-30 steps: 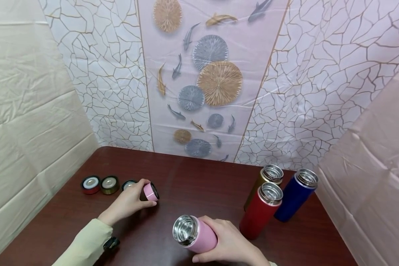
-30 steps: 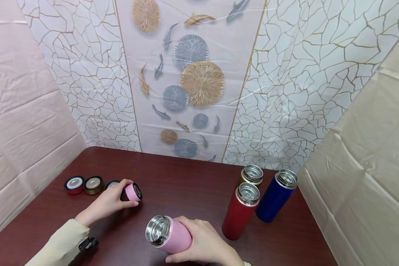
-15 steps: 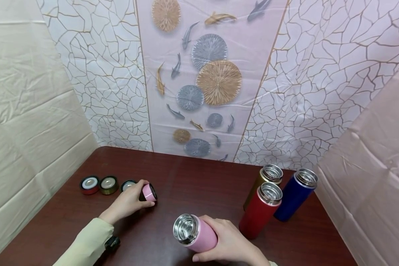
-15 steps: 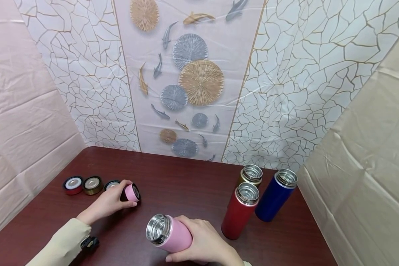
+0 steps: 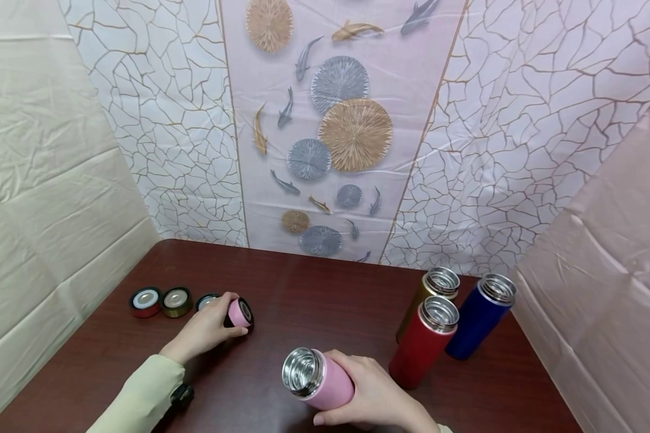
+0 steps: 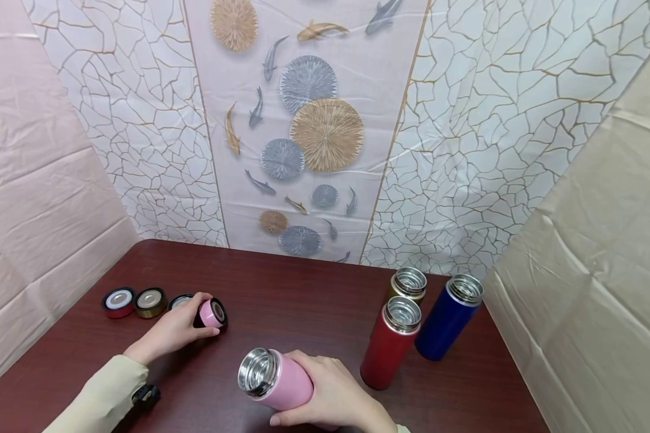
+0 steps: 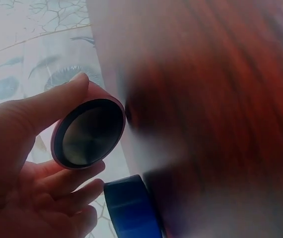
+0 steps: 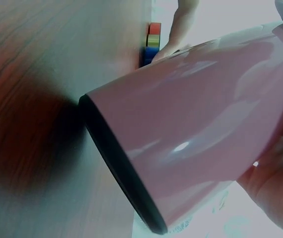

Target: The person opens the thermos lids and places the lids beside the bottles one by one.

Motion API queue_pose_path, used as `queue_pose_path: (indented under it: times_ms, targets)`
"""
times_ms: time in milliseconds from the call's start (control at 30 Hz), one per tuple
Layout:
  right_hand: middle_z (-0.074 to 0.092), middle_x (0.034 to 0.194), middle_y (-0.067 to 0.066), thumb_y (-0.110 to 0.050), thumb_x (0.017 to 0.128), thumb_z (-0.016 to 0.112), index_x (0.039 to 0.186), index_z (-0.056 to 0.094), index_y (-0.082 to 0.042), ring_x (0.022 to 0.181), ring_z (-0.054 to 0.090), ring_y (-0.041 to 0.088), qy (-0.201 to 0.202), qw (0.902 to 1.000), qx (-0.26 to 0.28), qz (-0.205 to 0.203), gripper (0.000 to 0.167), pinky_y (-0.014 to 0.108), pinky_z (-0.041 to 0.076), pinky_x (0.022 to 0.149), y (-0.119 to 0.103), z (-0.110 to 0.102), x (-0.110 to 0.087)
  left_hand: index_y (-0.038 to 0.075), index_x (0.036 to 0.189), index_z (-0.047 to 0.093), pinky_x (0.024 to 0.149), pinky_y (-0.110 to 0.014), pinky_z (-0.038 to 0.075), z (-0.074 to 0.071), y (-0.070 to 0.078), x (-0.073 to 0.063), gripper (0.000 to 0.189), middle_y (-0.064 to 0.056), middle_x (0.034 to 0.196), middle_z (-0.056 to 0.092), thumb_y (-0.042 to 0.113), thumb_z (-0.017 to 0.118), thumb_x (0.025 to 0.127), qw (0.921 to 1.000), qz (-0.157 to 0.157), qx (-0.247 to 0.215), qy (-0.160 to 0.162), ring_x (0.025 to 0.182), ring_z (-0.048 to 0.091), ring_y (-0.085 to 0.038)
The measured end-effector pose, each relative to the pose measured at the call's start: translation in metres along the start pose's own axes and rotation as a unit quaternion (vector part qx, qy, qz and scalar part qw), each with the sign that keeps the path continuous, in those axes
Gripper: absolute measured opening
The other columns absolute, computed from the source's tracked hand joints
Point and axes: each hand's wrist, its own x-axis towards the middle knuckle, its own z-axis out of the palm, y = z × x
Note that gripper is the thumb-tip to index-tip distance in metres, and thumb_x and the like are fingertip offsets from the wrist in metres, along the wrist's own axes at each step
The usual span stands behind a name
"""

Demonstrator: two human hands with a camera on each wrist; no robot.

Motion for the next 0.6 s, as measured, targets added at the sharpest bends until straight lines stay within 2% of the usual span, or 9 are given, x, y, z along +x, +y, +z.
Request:
queue_pose_path:
  times_ms: [133,200,367,600]
  targets:
    - [0.067,0.105,-0.02,-0.063,0.073,0.082,0.13,0.056,-0.04,0.088,0.062,0.002,-0.004,0.9999,0.007,0.006,0.066,0.027,0.051,0.072,-0.001,-0.001,0.0,-0.003,0.128,0.054,0.088,-0.05,0.052,-0.001,-0.001,0.002,0.071,-0.017,0.117,0.063,0.032,0.089,0.077,0.9998,0.013,0.013,0.008,0.105,0.058,-0.033]
    - [0.067,0.105,-0.02,-0.063,0.073,0.082,0.13,0.056,-0.04,0.088,0.062,0.002,-0.006,0.9999,0.008,0.008,0.066,0.027,0.051,0.072,-0.001,-0.001,0.0,-0.004,0.127,0.055,0.095,-0.052,0.049,-0.002,-0.002,0.003,0.07,-0.017,0.117,0.062,0.032,0.089,0.077,0.9997,0.017,0.016,0.01,0.106,0.058,-0.033]
    - [0.067,0.106,-0.02,-0.062,0.073,0.083,0.13,0.056,-0.041,0.089,0.062,0.002,-0.008,0.9998,0.009,0.013,0.067,0.027,0.052,0.072,-0.003,-0.001,-0.001,-0.007,0.125,0.055,0.113,-0.061,0.029,-0.001,-0.007,0.006,0.068,-0.018,0.114,0.063,0.03,0.088,0.078,0.9994,0.029,0.011,0.012,0.106,0.063,-0.034]
    - [0.067,0.108,-0.019,-0.062,0.072,0.084,0.132,0.056,-0.038,0.09,0.062,0.003,-0.001,0.9998,0.011,0.016,0.07,0.028,0.052,0.073,-0.004,-0.003,-0.003,-0.006,0.125,0.055,0.115,-0.061,0.025,-0.001,-0.011,0.015,0.069,-0.017,0.114,0.064,0.037,0.086,0.08,0.9995,0.02,0.021,0.01,0.105,0.063,-0.034]
